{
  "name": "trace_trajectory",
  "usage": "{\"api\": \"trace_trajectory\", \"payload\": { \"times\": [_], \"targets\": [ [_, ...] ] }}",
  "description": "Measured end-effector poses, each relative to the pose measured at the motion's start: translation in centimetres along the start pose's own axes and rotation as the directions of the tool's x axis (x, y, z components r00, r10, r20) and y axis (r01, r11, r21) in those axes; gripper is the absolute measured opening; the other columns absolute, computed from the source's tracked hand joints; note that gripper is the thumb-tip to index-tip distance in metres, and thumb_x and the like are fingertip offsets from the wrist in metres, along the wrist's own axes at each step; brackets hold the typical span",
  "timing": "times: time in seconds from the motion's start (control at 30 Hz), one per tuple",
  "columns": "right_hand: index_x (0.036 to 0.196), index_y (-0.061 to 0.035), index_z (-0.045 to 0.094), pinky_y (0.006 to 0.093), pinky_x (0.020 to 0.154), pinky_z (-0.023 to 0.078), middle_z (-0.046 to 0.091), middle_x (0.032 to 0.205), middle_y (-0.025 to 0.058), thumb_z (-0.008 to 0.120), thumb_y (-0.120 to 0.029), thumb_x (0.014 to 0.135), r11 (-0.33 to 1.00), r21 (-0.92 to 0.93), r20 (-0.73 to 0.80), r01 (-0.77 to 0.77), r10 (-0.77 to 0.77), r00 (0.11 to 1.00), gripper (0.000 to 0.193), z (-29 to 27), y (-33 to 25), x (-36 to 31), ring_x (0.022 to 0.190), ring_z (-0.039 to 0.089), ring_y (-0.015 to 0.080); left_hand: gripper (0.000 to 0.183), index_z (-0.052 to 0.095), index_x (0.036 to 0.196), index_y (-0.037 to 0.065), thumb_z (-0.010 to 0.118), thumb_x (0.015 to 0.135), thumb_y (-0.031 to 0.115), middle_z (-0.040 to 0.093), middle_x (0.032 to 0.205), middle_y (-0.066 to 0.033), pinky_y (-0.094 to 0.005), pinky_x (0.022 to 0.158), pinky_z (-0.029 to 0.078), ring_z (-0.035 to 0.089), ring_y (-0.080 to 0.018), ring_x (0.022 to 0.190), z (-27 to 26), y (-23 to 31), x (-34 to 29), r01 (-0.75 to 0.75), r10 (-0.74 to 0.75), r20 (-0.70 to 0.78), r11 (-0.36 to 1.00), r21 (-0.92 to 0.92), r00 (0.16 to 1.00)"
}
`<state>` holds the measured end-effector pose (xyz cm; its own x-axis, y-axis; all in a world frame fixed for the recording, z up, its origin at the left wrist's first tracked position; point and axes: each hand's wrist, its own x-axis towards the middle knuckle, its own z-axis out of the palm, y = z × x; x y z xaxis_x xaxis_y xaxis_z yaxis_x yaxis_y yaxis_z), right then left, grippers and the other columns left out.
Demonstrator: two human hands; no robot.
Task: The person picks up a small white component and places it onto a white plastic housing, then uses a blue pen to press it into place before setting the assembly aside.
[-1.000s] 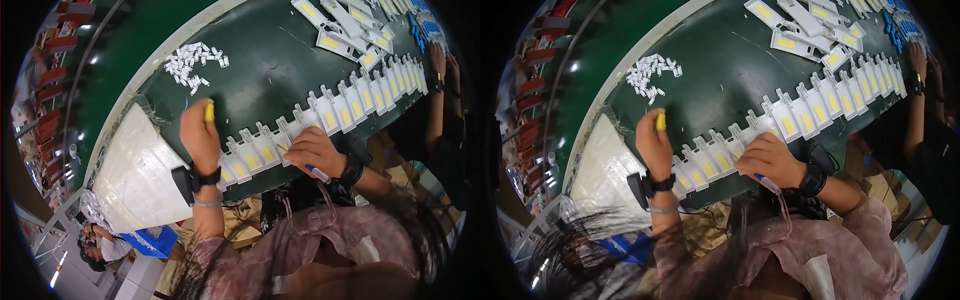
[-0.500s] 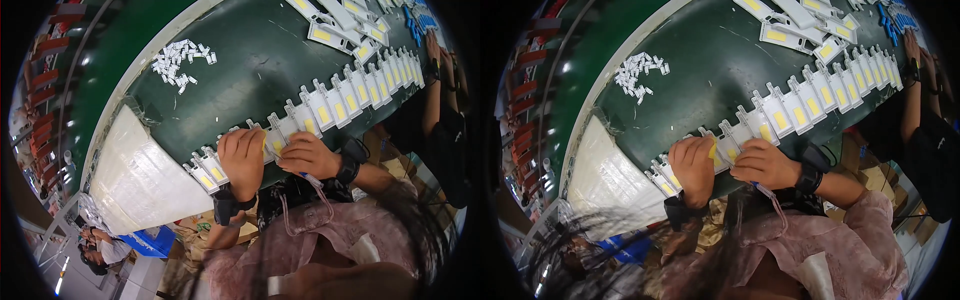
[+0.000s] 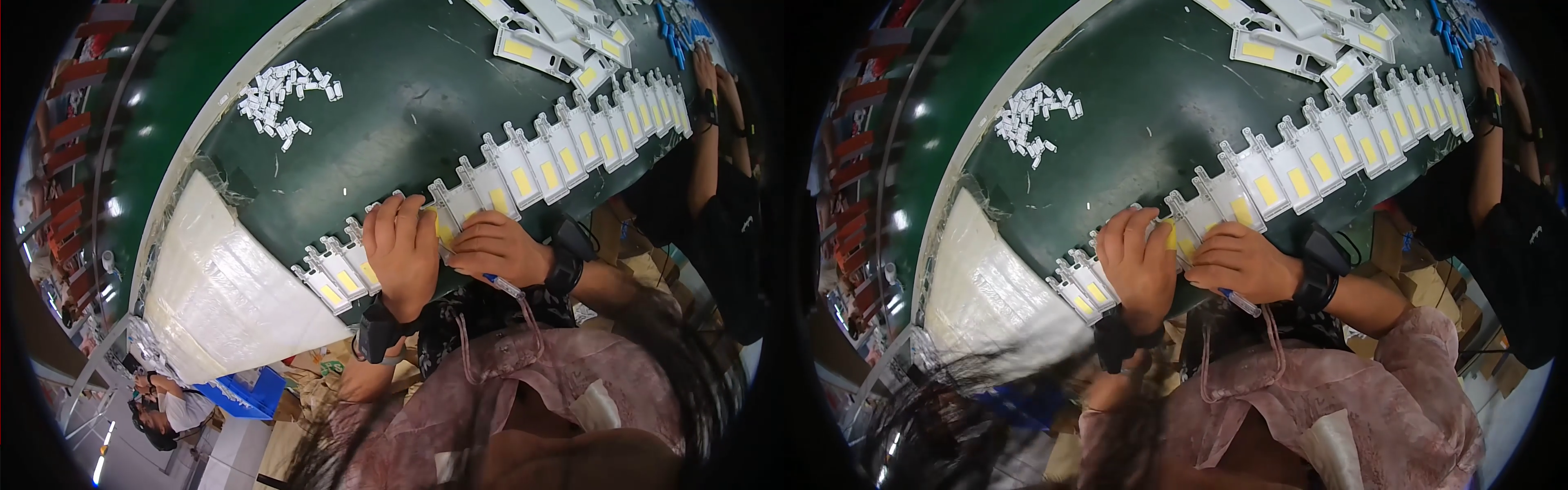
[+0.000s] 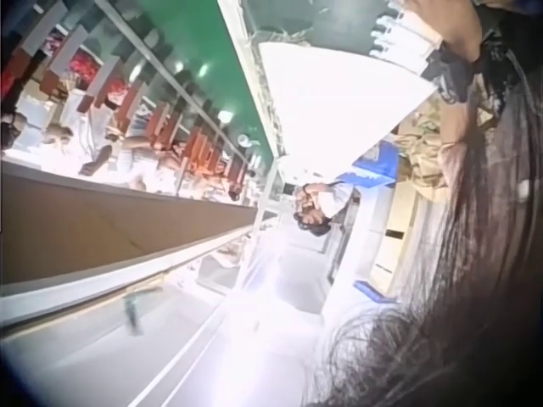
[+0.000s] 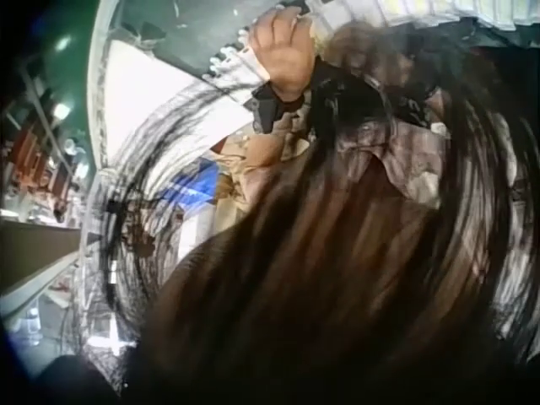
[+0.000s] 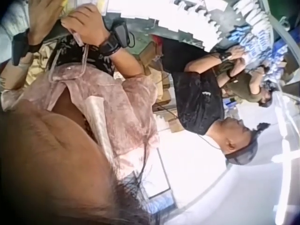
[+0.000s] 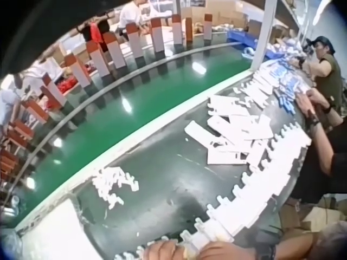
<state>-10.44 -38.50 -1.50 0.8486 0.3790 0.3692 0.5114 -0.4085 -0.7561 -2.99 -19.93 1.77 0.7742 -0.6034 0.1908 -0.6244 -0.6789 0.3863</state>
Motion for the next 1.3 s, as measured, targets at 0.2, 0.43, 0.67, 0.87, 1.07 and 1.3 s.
{"api": "trace_trajectory", "payload": {
  "times": [0.2,0.43,0.67,0.87,1.07,1.3],
  "targets": [
    [0.110,-0.0068,0.066,0.0404,0.091,0.049,0.066,0.099,0.0081,0.070,-0.011,0.084,1.000,0.011,-0.021,-0.002,0.002,1.000,0.027,0.1,-0.1,0.1,0.093,0.065,0.0243,0.015,0.068,0.092,0.005,0.067,0.078,0.008,0.065,0.113,-0.0059,-0.0492,0.098,0.044,0.058,-0.0287,0.113,0.2,0.4,-0.6,-0.020,0.024,-0.038,0.995,0.094,0.999],
    [0.109,-0.0061,0.066,0.0403,0.088,0.052,0.068,0.100,0.0075,0.078,-0.008,0.081,1.000,0.022,0.006,-0.003,0.003,1.000,0.030,0.1,0.2,-0.1,0.093,0.068,0.0239,0.022,0.068,0.097,0.011,0.067,0.075,0.013,0.062,0.115,-0.0039,-0.0518,0.099,0.044,0.056,-0.0296,0.114,0.8,-0.2,-1.1,-0.033,0.045,-0.082,0.990,0.140,0.996],
    [0.109,-0.0064,0.066,0.0402,0.088,0.052,0.069,0.099,0.0071,0.077,-0.006,0.081,0.999,0.034,0.000,-0.007,0.007,1.000,0.030,-0.1,0.1,0.0,0.093,0.068,0.0243,0.014,0.069,0.094,0.006,0.067,0.080,0.010,0.065,0.121,-0.0053,-0.0498,0.103,0.041,0.056,-0.0279,0.122,-0.1,0.5,-1.2,-0.043,0.045,-0.006,0.976,0.214,0.999],
    [0.104,-0.0068,0.065,0.0395,0.087,0.051,0.068,0.098,0.0077,0.076,-0.004,0.080,0.998,0.063,-0.012,-0.006,0.007,1.000,0.027,-1.2,-0.6,0.3,0.091,0.067,0.0254,0.035,0.065,0.114,0.005,0.067,0.081,0.017,0.057,0.137,-0.0067,-0.0530,0.108,0.035,0.049,-0.0309,0.129,-0.6,-0.4,-2.0,-0.132,0.103,0.195,0.980,0.146,0.975],
    [0.097,-0.0043,0.061,0.0395,0.070,0.049,0.065,0.089,0.0115,0.066,-0.001,0.086,0.972,0.121,-0.147,-0.200,0.217,0.965,0.012,-2.1,-1.2,2.1,0.077,0.063,0.0307,0.039,0.064,0.118,0.005,0.068,0.083,0.022,0.051,0.144,-0.0073,-0.0529,0.110,0.032,0.047,-0.0303,0.132,-0.4,-0.6,-2.6,-0.119,0.095,0.193,0.986,0.113,0.977],
    [0.093,-0.0025,0.061,0.0386,0.060,0.049,0.065,0.082,0.0134,0.065,-0.002,0.089,0.906,0.254,-0.164,-0.337,0.384,0.909,0.006,-1.1,0.5,3.3,0.068,0.062,0.0336,0.036,0.066,0.117,0.005,0.066,0.084,0.020,0.053,0.143,-0.0076,-0.0504,0.112,0.029,0.047,-0.0269,0.133,0.4,-0.9,-3.1,-0.089,0.074,0.167,0.993,0.083,0.983]
  ]
}}
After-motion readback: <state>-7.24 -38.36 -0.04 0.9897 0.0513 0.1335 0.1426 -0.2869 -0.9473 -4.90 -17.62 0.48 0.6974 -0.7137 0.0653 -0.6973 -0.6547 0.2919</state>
